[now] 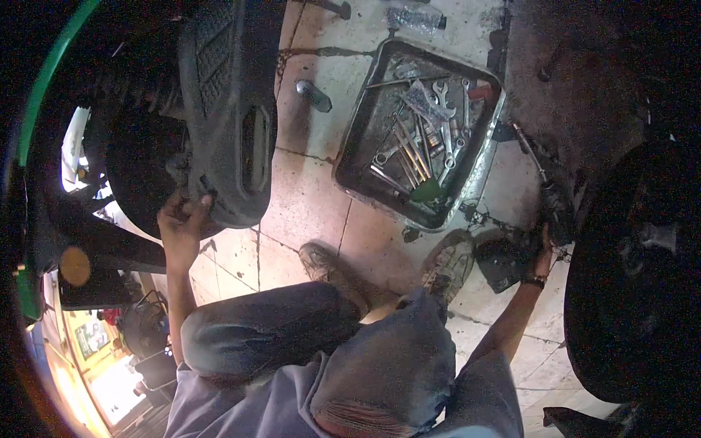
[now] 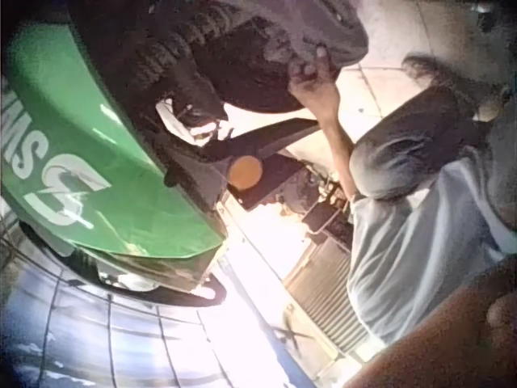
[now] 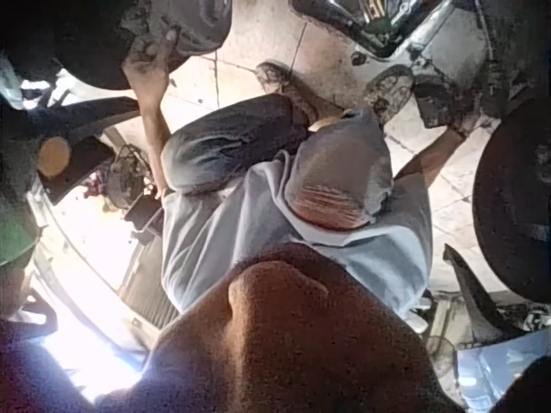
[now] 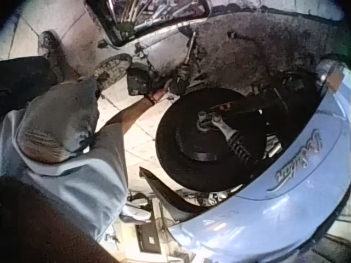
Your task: The person removes bolts from a scooter's rear brake assembly using a power tool, removes the brake caliper, and then repeats the process on the front wheel of a different scooter.
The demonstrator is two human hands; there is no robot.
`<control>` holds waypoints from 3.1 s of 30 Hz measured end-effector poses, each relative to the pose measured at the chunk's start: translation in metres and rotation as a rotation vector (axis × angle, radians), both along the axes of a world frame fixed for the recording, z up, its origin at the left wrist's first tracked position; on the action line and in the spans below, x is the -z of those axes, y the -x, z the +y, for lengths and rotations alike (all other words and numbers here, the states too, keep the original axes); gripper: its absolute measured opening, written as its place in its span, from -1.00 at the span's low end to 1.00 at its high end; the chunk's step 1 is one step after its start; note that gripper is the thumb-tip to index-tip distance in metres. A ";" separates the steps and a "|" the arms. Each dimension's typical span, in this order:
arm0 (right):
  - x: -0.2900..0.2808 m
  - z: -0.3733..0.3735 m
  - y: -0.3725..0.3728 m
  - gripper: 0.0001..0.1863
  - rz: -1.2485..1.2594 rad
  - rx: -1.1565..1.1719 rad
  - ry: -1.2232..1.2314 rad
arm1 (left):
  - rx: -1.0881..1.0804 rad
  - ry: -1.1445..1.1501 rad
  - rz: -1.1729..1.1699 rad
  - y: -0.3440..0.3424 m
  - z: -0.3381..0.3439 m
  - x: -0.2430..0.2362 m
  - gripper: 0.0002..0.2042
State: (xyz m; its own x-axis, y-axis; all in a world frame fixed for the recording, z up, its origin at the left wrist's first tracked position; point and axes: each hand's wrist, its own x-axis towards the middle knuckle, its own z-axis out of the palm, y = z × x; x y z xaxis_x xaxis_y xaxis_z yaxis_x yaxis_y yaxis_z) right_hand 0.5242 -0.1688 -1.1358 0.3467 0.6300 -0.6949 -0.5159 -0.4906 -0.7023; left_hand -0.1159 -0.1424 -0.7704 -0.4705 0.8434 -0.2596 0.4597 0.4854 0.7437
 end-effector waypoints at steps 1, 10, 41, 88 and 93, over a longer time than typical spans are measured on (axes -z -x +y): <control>0.004 -0.004 0.005 -0.56 -0.051 -0.022 -0.028 | -0.040 -0.041 -0.012 -0.008 0.005 0.001 -0.88; -0.142 0.020 0.089 -0.24 0.248 -0.538 -0.553 | 0.039 -0.127 0.104 0.003 -0.005 0.008 -0.87; -0.204 0.098 0.275 -0.69 -0.156 -1.042 -0.708 | 0.031 -0.112 0.159 -0.005 -0.003 0.011 -0.87; -0.181 0.104 0.280 -0.58 -0.324 -1.301 -0.861 | 0.037 -0.143 0.368 0.000 -0.004 0.006 -0.74; -0.106 0.069 0.259 -0.42 0.489 -0.982 -0.389 | 0.012 -0.061 0.322 -0.010 0.007 -0.007 -0.74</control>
